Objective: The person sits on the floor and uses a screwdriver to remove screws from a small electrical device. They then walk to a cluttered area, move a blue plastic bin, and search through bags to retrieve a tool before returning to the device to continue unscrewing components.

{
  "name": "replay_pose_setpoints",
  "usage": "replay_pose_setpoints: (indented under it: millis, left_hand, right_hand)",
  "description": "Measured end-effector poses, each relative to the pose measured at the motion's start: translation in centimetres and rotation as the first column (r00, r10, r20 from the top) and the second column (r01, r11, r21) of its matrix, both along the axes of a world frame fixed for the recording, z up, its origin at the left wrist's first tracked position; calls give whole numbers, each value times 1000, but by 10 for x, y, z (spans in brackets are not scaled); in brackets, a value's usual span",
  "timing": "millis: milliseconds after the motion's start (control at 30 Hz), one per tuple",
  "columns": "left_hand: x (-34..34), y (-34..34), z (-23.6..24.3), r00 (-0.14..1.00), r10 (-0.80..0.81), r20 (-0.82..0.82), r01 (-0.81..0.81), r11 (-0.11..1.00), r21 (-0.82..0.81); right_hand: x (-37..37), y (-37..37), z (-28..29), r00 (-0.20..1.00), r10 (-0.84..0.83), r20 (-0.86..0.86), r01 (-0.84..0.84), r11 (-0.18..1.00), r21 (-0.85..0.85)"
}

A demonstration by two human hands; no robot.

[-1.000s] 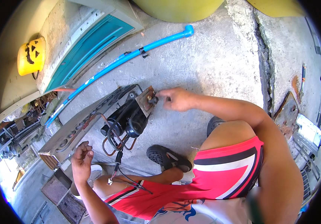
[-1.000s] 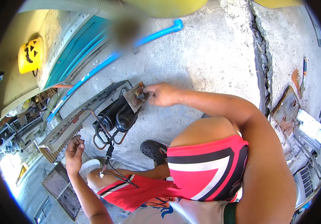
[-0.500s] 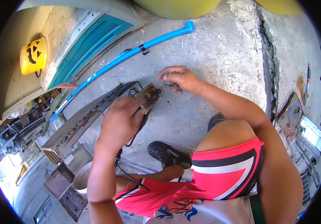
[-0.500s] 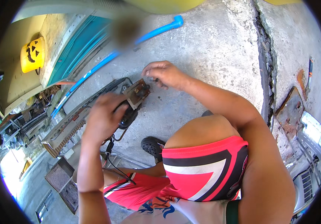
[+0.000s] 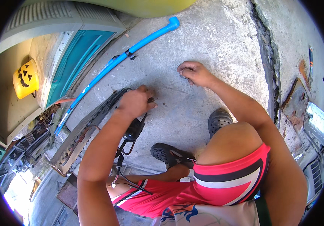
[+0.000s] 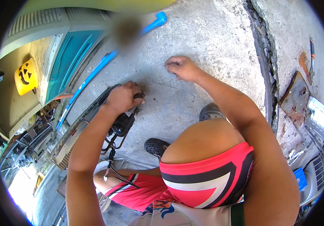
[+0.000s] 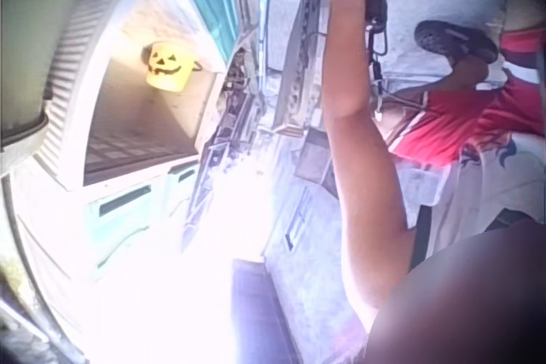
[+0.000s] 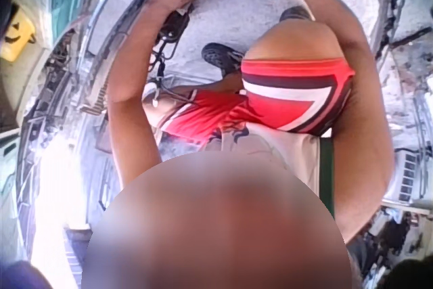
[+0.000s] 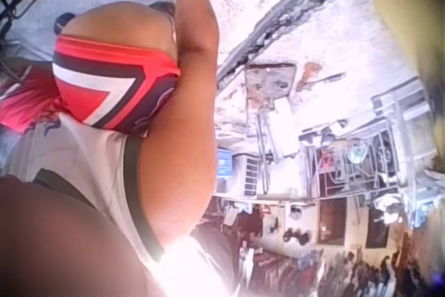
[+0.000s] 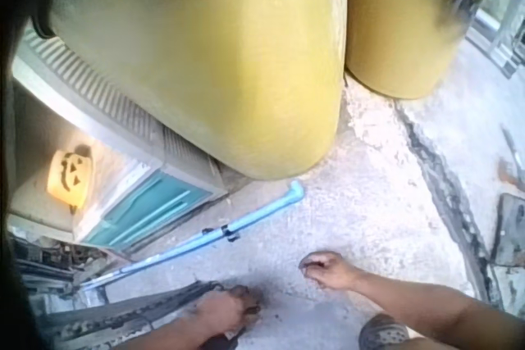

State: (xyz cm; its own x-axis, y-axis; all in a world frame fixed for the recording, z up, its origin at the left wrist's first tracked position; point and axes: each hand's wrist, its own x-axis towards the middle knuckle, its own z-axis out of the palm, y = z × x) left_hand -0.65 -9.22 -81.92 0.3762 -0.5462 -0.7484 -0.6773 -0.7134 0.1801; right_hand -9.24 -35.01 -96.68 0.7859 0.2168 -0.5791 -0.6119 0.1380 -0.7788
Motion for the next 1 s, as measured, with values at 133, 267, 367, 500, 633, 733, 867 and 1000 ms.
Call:
replay_pose_setpoints:
  millis: [133,267,367,500,633,733,867,1000]
  left_hand:
    - [25,9,7,982,-47,-184,22,991,-131]
    - [9,-5,-2,997,63,-33,-63,998,12]
    - [-5,-10,-11,998,58,7,-59,994,87]
    - [11,6,-6,981,-32,-190,34,999,6]
    - [23,4,-5,983,27,-180,-15,998,68]
    - [8,-8,-8,999,47,-22,-45,994,95]
    - [13,-5,-1,984,27,-177,-28,1000,-3]
    - [40,-6,1,912,47,-408,-30,998,48]
  right_hand:
    - [3,-7,-3,997,-59,-50,63,995,81]
    - [6,-6,-5,999,-26,-48,30,996,84]
    - [5,-6,-6,998,-17,-54,21,997,80]
    - [5,-7,-6,998,-26,-56,30,997,78]
    - [6,-6,-3,997,-21,-69,25,998,53]
    - [7,-6,-2,998,-16,-57,19,998,52]
    - [5,-7,-2,999,-30,-44,32,998,46]
    - [4,-5,-4,997,-33,-68,37,998,55]
